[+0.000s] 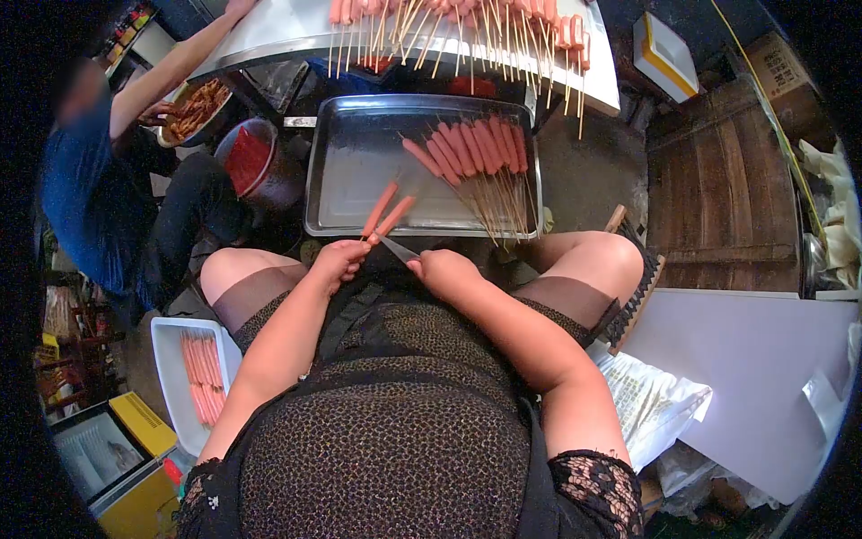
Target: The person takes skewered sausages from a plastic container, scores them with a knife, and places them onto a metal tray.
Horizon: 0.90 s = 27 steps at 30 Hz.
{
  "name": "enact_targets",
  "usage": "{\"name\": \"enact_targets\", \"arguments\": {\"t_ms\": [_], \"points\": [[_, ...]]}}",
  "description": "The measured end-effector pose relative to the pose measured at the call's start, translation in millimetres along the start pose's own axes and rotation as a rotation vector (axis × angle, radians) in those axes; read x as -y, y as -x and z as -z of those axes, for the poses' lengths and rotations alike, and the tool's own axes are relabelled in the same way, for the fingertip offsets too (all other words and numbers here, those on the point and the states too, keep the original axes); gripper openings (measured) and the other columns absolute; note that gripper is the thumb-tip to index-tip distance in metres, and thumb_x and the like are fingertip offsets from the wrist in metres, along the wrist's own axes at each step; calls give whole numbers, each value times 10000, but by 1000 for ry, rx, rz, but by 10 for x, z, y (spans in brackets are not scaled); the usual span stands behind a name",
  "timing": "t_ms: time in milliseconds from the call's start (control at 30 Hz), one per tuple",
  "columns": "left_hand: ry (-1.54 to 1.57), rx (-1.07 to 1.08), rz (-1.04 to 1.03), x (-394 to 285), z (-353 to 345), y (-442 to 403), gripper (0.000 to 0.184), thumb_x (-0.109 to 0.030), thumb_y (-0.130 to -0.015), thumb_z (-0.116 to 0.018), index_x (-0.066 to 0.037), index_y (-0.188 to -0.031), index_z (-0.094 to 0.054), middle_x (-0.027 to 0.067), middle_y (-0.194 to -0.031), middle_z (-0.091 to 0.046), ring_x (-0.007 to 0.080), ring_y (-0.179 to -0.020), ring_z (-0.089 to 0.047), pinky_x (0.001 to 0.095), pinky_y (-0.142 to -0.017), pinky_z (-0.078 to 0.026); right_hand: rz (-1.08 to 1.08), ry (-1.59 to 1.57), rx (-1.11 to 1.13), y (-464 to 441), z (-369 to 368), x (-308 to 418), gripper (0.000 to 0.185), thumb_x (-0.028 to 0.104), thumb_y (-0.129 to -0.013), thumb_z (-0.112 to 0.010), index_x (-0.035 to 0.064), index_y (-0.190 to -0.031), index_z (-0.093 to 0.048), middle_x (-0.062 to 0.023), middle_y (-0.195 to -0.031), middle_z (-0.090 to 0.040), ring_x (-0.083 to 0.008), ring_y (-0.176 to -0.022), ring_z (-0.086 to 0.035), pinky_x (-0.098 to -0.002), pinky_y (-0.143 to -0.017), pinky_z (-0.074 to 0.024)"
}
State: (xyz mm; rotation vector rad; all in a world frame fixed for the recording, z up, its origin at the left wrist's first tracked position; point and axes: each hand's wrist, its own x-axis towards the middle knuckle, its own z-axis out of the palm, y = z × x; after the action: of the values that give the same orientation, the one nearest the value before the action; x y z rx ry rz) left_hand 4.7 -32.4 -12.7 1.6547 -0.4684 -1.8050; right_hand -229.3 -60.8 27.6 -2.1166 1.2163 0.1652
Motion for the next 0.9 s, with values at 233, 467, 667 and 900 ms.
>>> {"name": "enact_targets", "arguments": {"t_ms": [233, 467, 667, 900], "points": [[38, 20, 4, 1, -20, 32, 140, -170, -809, -639, -64, -881, -580, -32, -671, -480, 29, -454, -365, 183, -370, -226, -28, -30, -23, 27, 16, 22, 436, 406, -912, -421, 22, -867, -622, -196, -821, -633, -377, -808, -601, -465, -719, -466], [87, 22, 15, 22, -22, 17, 126, -174, -834, -625, -66, -873, -572, -32, -669, -466, 25, -456, -352, 178, -367, -219, -27, -48, -39, -38, -35, -44, 439, 407, -912, -420, 20, -866, -623, -200, -810, -631, -383, -800, -601, -472, -714, -465], [58, 4, 17, 60, 6, -22, 133, -182, -835, -626, -68, -882, -578, -35, -685, -459, 22, -449, -340, 176, -366, -216, 10, -23, -48, -8, -66, 22, 421, 399, -905, -434, 25, -875, -623, -198, -826, -633, -374, -811, -602, -467, -718, -466], [41, 24, 17, 49, -19, -1, 129, -199, -846, -612, -77, -862, -575, -39, -675, -449, 16, -438, -328, 177, -363, -208, -13, 23, -9, 45, 1, 42, 412, 398, -904, -439, 29, -879, -621, -193, -825, -633, -371, -813, -603, -465, -718, -465]]}}
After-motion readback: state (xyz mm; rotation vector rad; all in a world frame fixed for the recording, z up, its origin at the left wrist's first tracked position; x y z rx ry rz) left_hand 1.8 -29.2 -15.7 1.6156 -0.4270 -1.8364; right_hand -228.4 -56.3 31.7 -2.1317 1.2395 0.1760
